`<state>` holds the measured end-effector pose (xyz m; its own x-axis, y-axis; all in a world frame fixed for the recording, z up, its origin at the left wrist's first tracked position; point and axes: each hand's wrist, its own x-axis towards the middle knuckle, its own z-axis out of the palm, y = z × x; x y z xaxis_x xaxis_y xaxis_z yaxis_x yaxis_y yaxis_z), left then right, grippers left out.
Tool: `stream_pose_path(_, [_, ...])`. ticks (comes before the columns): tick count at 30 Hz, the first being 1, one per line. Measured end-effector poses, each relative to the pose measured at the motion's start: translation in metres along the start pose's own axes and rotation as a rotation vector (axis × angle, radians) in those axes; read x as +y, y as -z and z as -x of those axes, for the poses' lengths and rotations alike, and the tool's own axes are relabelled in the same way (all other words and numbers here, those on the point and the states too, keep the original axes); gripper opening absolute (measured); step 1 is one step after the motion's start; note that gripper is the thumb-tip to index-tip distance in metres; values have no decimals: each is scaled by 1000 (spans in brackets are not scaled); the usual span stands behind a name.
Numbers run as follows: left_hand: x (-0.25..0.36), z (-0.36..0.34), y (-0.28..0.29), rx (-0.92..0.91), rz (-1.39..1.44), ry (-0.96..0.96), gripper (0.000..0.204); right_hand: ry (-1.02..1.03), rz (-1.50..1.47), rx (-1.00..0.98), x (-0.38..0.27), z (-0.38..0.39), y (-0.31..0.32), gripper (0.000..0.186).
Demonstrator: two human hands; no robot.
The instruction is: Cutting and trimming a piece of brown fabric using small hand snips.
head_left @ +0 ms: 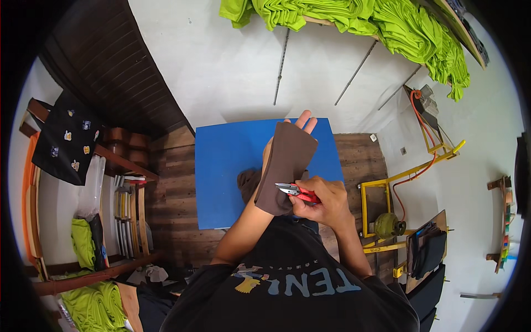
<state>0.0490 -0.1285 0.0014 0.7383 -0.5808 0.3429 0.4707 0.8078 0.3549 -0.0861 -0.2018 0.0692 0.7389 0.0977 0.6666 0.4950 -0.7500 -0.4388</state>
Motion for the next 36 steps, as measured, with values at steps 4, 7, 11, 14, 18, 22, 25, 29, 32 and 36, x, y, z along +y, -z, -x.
stream_pose_path(4, [9, 5, -11, 30, 278, 20, 33, -27, -101, 4, -10, -2, 0, 29])
stream_pose_path(7, [14, 7, -16, -43, 80, -39, 31, 59, -177, -98, -23, -3, -1, 31])
stream_pose_path(11, [20, 7, -15, -22, 260, -33, 28, -12, -253, -118, -31, -8, -1, 34])
stream_pose_path(14, [22, 4, -13, 24, 197, -39, 26, -47, -262, -247, -27, -9, 2, 37])
stream_pose_path(18, [22, 0, -8, 28, 267, -63, 24, -6, -274, -162, -17, -5, -4, 39])
stream_pose_path(22, [18, -2, 2, 13, 294, -74, 24, -12, -216, -74, -4, 0, -13, 39])
stream_pose_path(25, [13, -10, 9, -1, 115, -91, 23, -41, -197, -28, 4, 1, -19, 37])
stream_pose_path(29, [10, -13, 10, 81, -63, -54, 23, 2, -118, -71, 9, 4, -17, 36])
stream_pose_path(32, [10, -14, 7, 41, 240, -36, 22, 57, -76, -110, 10, 5, -16, 36])
stream_pose_path(36, [9, -18, 4, 63, 79, -47, 23, 7, -115, -50, 10, 5, -20, 39])
